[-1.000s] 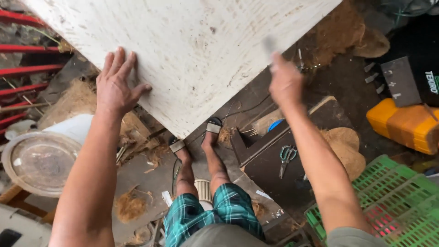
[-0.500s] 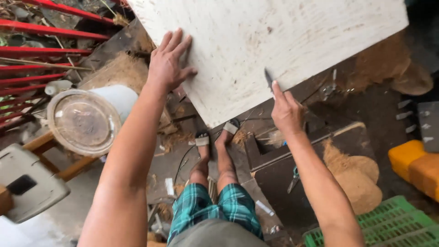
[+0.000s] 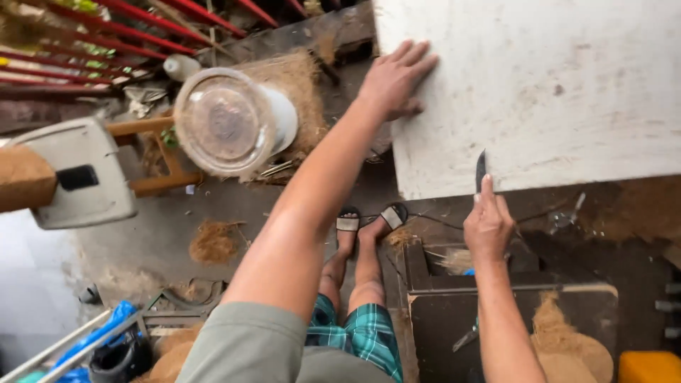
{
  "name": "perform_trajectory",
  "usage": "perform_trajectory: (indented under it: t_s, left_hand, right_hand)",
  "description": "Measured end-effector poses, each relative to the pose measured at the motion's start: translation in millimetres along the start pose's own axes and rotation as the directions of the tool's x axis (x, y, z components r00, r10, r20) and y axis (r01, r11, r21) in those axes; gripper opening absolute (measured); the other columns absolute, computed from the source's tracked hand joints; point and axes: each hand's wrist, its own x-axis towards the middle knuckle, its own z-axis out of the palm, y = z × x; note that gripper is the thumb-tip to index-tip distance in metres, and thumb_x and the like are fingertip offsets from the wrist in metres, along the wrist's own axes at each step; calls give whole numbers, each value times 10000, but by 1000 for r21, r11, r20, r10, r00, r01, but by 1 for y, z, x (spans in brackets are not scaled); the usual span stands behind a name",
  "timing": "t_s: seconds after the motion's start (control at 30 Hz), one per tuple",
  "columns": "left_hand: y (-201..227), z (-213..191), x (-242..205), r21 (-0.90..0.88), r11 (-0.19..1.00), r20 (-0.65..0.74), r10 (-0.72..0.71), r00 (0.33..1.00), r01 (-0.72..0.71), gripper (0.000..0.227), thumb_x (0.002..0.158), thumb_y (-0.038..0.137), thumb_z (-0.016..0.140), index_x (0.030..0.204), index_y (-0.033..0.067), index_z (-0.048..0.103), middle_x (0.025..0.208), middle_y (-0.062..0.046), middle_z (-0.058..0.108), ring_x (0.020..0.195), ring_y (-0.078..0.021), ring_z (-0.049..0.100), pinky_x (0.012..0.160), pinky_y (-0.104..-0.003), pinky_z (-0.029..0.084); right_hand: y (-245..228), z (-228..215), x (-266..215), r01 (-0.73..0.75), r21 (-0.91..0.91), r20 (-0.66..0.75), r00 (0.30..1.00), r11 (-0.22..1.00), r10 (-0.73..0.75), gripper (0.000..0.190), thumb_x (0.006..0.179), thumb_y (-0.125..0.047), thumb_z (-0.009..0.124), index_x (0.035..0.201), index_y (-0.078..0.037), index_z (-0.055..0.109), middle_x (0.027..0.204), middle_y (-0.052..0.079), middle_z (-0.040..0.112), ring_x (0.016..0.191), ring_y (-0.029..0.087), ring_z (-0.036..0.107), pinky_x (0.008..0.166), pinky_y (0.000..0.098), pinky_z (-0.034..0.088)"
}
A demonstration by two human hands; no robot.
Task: The person scrapes a large white board with a knife, moving the blade across the surface to remove debris. The person holds the board steady with one hand while scraping with the other, occasionally repositioning the board to access different areas.
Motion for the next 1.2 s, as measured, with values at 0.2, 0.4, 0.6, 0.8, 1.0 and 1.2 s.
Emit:
perform_trajectory:
  t_s: [0.2,0.4,0.6,0.8,1.0,1.2]
  left_hand:
    - [8,16,4,18,999,-35,-48,998,49,1101,716,-107,581,1579,343,67,1657,-98,142,1501,-369,216,1073,-435,500]
    - [-8,158,-19,-287,950,-473,-25,881,-127,906,830,134,705,1586,302,234,1647,-27,340,1515,-360,367,1287,-490,249]
    - [113,91,-178,-827,558,-121,-286,950,63,906,773,538,578,1514,75,339,1516,-225,458,1356,-386,490,1077,-552,449]
    - [142,39,-213,-949,1,289,-393,873,315,823,609,619,607,1253,108,643,1104,-47,702,1020,-179,664,901,-311,510]
    - [116,71,-202,-973,60,174,-432,885,221,566,741,453,693,1201,124,669,906,-8,684,854,-150,632,769,-315,472]
    - [120,123,-187,-967,222,25,-412,911,127,212,761,306,789,907,161,736,785,14,723,736,-60,627,683,-243,480]
  right_hand:
    - [-91,-7,-55,65,266,376,912,962,-165,461,970,-57,575,1414,-178,579,821,81,599,642,313,562,615,439,473]
    - [-65,9,-128,-819,500,632,568,282,528,599,994,-47,475,1574,-150,365,729,19,446,496,118,440,481,244,400]
    - [-12,15,-161,-692,713,470,595,117,652,342,896,-14,689,1219,1,578,932,146,629,704,189,665,689,257,609]
    - [-86,9,-97,-681,714,483,646,161,591,320,1007,-10,582,1320,-8,517,1043,148,597,828,226,635,696,360,603]
    - [-124,4,-80,-681,670,425,678,296,599,268,1007,23,608,1268,32,550,955,124,548,712,214,614,632,328,610]
    - [-114,17,-83,-676,710,480,671,198,565,425,940,-73,618,1340,23,510,1202,207,619,965,207,622,629,318,567]
